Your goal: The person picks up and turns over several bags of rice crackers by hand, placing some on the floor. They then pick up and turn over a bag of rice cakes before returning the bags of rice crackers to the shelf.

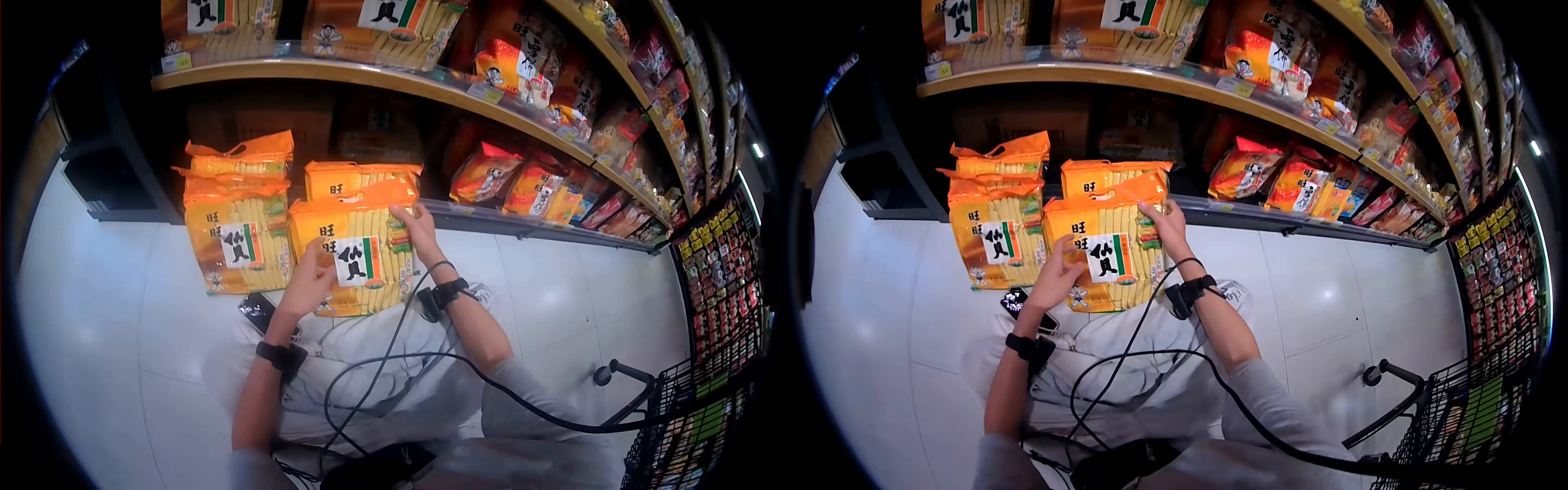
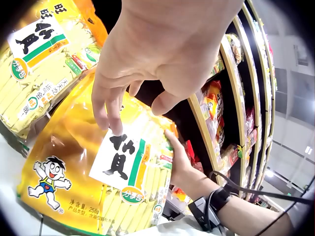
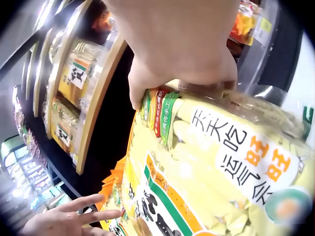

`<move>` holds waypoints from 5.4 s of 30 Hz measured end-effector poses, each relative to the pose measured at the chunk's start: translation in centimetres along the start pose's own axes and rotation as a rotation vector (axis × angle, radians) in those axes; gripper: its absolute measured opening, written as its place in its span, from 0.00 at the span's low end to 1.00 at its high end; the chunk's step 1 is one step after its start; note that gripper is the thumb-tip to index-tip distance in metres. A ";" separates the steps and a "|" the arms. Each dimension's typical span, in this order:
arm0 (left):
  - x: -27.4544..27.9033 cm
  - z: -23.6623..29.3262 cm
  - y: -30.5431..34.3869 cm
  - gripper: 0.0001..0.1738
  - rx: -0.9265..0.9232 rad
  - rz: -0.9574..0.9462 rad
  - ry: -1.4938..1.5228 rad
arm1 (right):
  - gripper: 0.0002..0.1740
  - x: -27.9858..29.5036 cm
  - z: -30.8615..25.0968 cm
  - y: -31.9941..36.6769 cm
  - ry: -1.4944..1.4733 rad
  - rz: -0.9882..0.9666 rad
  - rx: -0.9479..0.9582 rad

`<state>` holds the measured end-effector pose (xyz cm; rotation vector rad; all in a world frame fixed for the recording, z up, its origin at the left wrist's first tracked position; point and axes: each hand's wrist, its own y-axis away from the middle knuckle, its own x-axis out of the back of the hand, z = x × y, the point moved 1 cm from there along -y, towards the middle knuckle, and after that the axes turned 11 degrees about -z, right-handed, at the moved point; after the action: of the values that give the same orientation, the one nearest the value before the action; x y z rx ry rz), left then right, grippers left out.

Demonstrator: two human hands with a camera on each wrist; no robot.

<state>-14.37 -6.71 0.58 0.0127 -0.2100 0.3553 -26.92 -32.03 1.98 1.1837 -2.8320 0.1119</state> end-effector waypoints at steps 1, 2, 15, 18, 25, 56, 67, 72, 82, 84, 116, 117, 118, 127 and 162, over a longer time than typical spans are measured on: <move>-0.1 -0.3 0.2 0.35 0.003 -0.035 0.011 | 0.29 0.2 -1.0 0.1 0.095 0.050 0.045; -0.1 -0.4 0.3 0.35 -0.011 -0.045 0.020 | 0.28 0.2 -2.1 0.4 0.105 0.073 0.098; 0.3 -1.6 -0.3 0.30 0.027 -0.077 -0.083 | 0.30 12.2 -14.9 10.7 0.436 0.452 0.591; -0.3 -0.3 0.2 0.30 0.033 -0.117 -0.100 | 0.30 16.7 -13.4 15.0 0.332 0.647 0.638; -1.5 0.1 0.8 0.32 0.061 -0.195 -0.128 | 0.24 24.3 -4.0 22.6 0.146 1.047 0.311; -4.7 -0.3 1.8 0.36 0.004 -0.358 -0.302 | 0.29 28.0 11.4 23.8 -0.638 0.738 -0.180; -4.1 -0.1 1.7 0.35 -0.013 -0.349 -0.344 | 0.27 20.0 -2.6 11.7 -0.391 0.489 0.082; -3.7 -0.6 1.7 0.33 0.039 -0.284 -0.359 | 0.21 13.4 -6.0 7.3 -0.394 0.249 0.098; -5.9 -3.1 1.3 0.27 0.037 -0.599 -0.550 | 0.23 -8.5 -11.0 -0.1 0.026 -0.318 0.128; -6.2 -3.4 2.0 0.26 0.031 -0.622 -0.629 | 0.26 -13.7 -10.9 -3.1 0.191 -0.389 0.303; -5.4 -2.4 -0.8 0.17 0.341 -0.613 -0.888 | 0.56 -33.4 -10.2 -16.8 1.199 -0.989 0.042; -5.6 -2.6 -0.8 0.17 0.337 -0.614 -0.888 | 0.59 -33.1 -10.0 -16.9 1.200 -0.973 0.073; -5.7 -3.0 -0.9 0.16 0.313 -0.578 -0.891 | 0.61 -32.8 -10.2 -16.7 1.201 -0.955 0.105; -6.2 -4.9 0.8 0.11 -0.007 -0.280 -1.100 | 0.48 -27.0 -10.9 -14.1 1.099 -0.968 -0.051; -3.0 -0.5 -1.3 0.11 -0.069 -0.600 -0.084 | 0.22 -7.7 -2.3 -7.0 0.441 -0.744 -0.083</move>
<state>-16.55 -8.94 -0.44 0.0216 -0.2896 -0.2512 -16.42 -31.30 3.87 1.8238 -1.8746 0.1773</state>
